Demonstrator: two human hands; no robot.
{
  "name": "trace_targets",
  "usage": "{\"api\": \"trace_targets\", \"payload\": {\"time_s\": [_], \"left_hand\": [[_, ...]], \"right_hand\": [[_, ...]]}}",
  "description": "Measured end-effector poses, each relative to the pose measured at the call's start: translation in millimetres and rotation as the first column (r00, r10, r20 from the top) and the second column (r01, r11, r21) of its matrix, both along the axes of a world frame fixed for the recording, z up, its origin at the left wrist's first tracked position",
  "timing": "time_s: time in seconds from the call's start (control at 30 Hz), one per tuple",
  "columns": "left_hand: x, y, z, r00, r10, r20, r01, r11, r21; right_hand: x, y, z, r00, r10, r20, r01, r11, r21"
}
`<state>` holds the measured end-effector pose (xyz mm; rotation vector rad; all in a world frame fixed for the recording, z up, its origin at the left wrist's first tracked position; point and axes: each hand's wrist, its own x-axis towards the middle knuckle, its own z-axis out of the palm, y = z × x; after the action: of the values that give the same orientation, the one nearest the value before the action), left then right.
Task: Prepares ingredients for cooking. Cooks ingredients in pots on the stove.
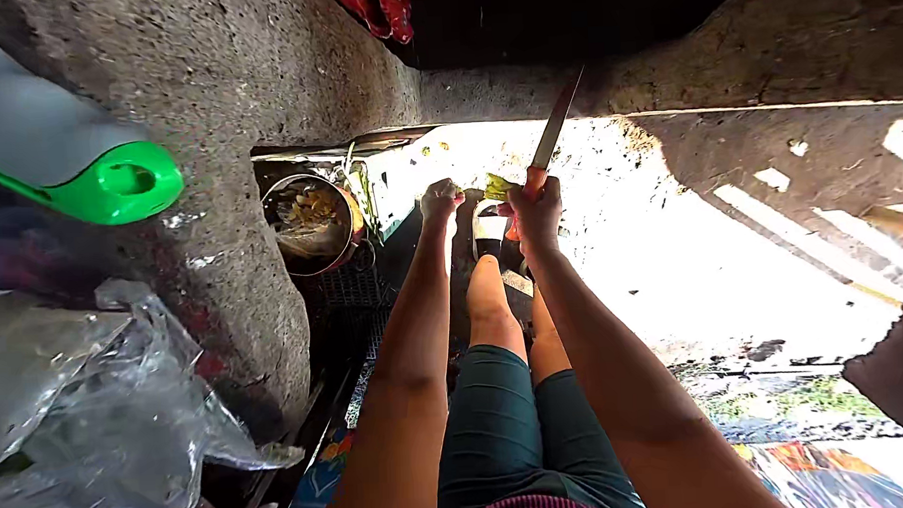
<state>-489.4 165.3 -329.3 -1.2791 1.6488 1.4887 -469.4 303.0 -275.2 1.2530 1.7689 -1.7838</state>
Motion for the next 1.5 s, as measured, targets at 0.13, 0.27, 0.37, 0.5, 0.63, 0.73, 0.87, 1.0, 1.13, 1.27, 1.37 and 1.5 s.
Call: {"api": "trace_targets", "payload": {"time_s": [0.13,0.27,0.37,0.5,0.63,0.73,0.87,1.0,1.13,1.27,1.37,1.5], "left_hand": [[-10.8,-27.5,-40.5,0.926,-0.357,0.126,0.376,0.908,-0.187],[-26.6,-28.9,-17.1,0.644,-0.676,0.358,0.765,0.558,-0.321],[-27.5,-13.6,23.3,0.606,-0.752,0.26,0.784,0.51,-0.354],[-5.2,8.5,69.8,0.505,-0.8,-0.325,0.666,0.6,-0.443],[13.8,23.5,76.1,0.398,-0.777,-0.487,0.681,0.606,-0.411],[12.6,23.7,75.2,0.474,-0.761,-0.442,0.707,0.629,-0.324],[12.5,23.6,74.8,0.486,-0.749,-0.45,0.768,0.612,-0.189],[20.2,24.2,65.7,0.772,-0.499,-0.393,0.573,0.815,0.09],[19.9,24.1,57.6,0.898,-0.364,-0.248,0.395,0.915,0.087],[15.6,20.2,61.7,0.696,-0.63,-0.346,0.619,0.77,-0.157],[19.3,17.0,58.8,0.516,-0.711,-0.478,0.638,0.692,-0.34],[28.7,20.8,48.9,0.258,-0.811,-0.525,0.581,0.565,-0.586]], "right_hand": [[-1.7,5.9,-3.4,1.0,0.002,-0.007,-0.002,1.0,-0.031],[-3.0,15.7,8.1,1.0,0.02,-0.021,-0.022,0.997,-0.069],[-6.0,21.4,19.1,0.996,0.086,0.001,-0.085,0.993,-0.081],[-9.4,27.7,29.2,0.991,0.13,0.008,-0.129,0.989,-0.073],[-7.9,31.0,28.2,0.98,0.196,0.013,-0.196,0.98,-0.025],[-3.5,34.3,28.1,0.948,0.318,0.036,-0.319,0.946,0.055],[4.3,40.7,31.2,0.876,0.477,0.065,-0.482,0.864,0.145],[11.7,39.5,23.8,0.904,0.428,0.002,-0.425,0.896,0.133],[11.1,25.6,22.8,0.914,0.405,-0.005,-0.399,0.904,0.153],[8.3,24.5,19.2,0.897,0.441,-0.011,-0.439,0.894,0.091],[2.2,29.5,19.8,0.859,0.512,-0.015,-0.512,0.859,0.03],[-3.4,36.2,15.6,0.863,0.505,-0.014,-0.505,0.863,-0.013]]}}
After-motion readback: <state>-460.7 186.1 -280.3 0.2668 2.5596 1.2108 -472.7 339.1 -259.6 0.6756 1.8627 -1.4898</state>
